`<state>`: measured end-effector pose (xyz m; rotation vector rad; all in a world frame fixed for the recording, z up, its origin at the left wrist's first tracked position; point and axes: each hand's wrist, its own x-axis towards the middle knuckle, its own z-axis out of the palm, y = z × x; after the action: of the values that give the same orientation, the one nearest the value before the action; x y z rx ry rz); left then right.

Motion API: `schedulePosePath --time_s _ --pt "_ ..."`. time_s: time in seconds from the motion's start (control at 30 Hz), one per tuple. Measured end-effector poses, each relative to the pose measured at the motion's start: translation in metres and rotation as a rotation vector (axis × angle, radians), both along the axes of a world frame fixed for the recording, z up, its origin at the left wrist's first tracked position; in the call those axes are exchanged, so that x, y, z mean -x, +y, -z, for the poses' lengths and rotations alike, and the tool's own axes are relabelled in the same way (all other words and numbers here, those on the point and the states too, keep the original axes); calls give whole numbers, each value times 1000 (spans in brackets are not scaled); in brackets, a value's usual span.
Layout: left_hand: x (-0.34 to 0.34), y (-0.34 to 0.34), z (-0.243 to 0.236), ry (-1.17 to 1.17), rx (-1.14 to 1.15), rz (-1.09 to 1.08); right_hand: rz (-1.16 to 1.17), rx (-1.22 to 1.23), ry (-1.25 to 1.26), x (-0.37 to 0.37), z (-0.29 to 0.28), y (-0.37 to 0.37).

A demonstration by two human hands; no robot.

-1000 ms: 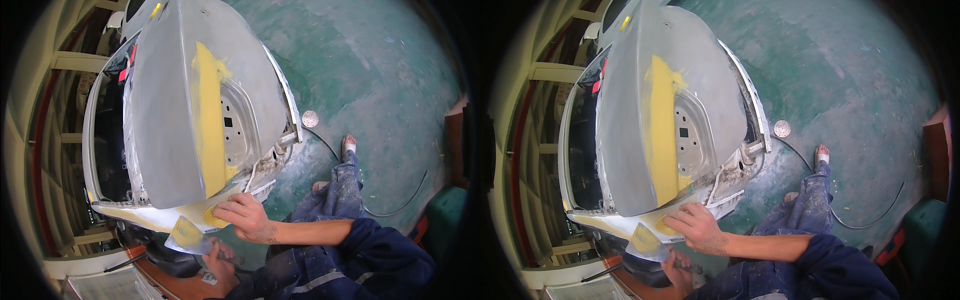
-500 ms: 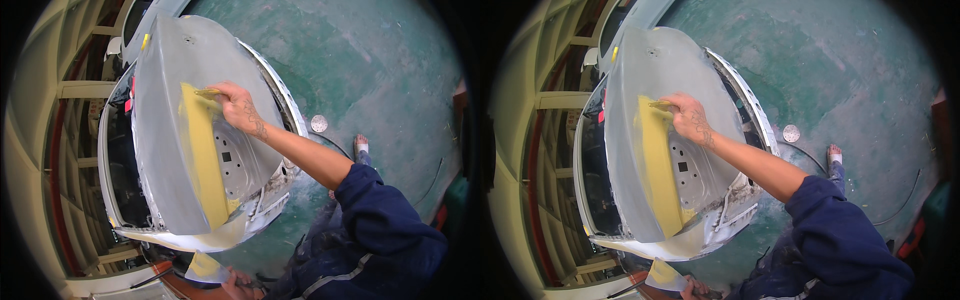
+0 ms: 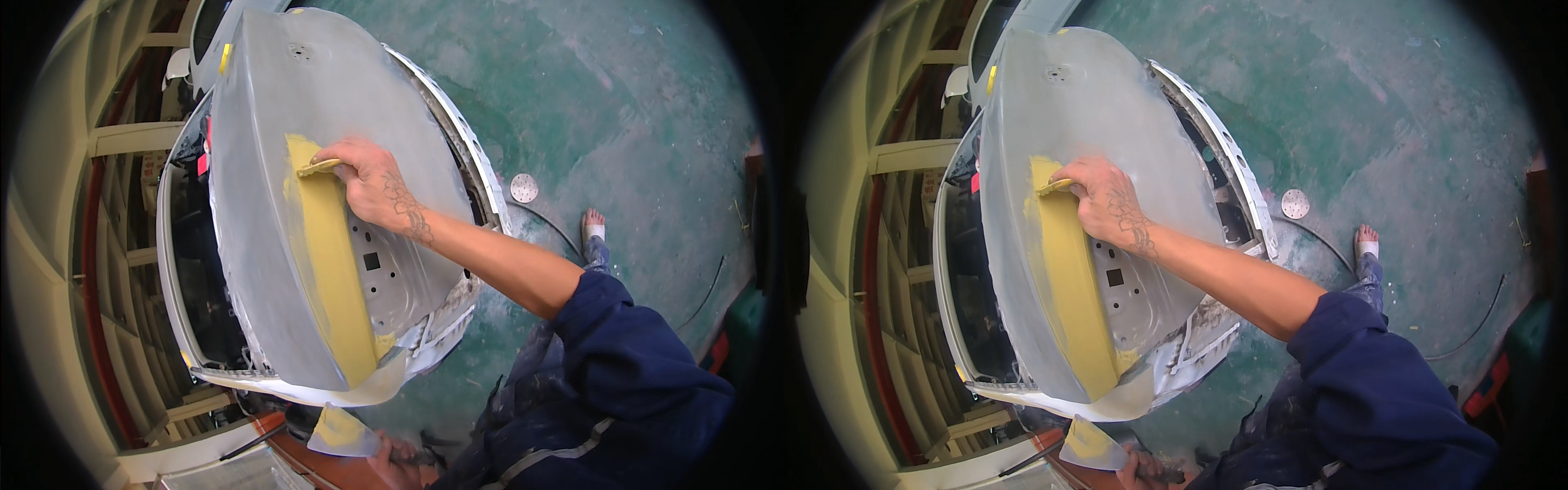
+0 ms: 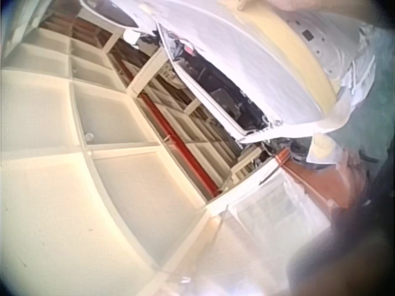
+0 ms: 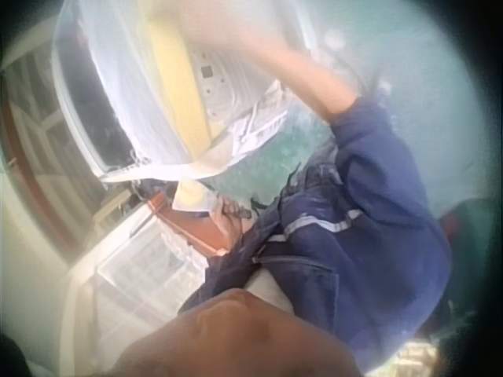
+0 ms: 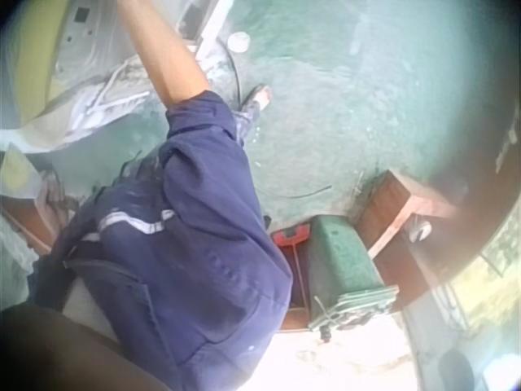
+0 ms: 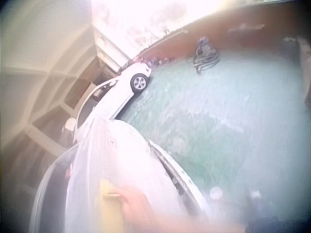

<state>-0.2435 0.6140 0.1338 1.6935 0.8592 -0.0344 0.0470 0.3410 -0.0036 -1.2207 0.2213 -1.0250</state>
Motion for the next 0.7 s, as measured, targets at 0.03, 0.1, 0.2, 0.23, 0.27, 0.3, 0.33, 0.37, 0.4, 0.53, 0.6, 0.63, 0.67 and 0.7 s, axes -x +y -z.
schedulePosePath --time_s 0.03,0.1,0.2,0.23,0.27,0.3,0.33,0.37,0.4,0.53,0.6,0.63,0.67,0.7 --pt "-3 -10 -4 37 -53 -30 19 7 -6 9 1 9" --pt "-9 1 6 28 -48 -13 21 46 10 33 5 27" --pt "-17 73 50 -155 58 134 39 53 -9 66 -3 50" --pt "-21 80 57 -204 96 175 40 58 -15 77 -3 59" --pt "-20 86 61 -192 71 166 41 62 -20 87 -2 68" --pt "-22 83 62 -189 72 177 39 73 -14 97 -2 79" --pt "-25 82 62 -186 75 187 38 69 -15 106 -2 90" --pt "-27 81 61 -195 102 213 37 64 -17 116 -4 101" --pt "-28 83 61 -205 127 238 34 58 -21 125 -3 110" --pt "-27 97 65 -214 113 284 48 111 23 159 2 149" --pt "-25 98 65 -221 120 270 11 153 31 176 4 164" --pt "-24 101 65 -229 127 267 -13 168 35 186 3 169" --pt "-23 104 66 -237 133 263 -37 184 39 196 2 174" --pt "-22 106 65 -248 140 259 -89 199 37 207 5 185"
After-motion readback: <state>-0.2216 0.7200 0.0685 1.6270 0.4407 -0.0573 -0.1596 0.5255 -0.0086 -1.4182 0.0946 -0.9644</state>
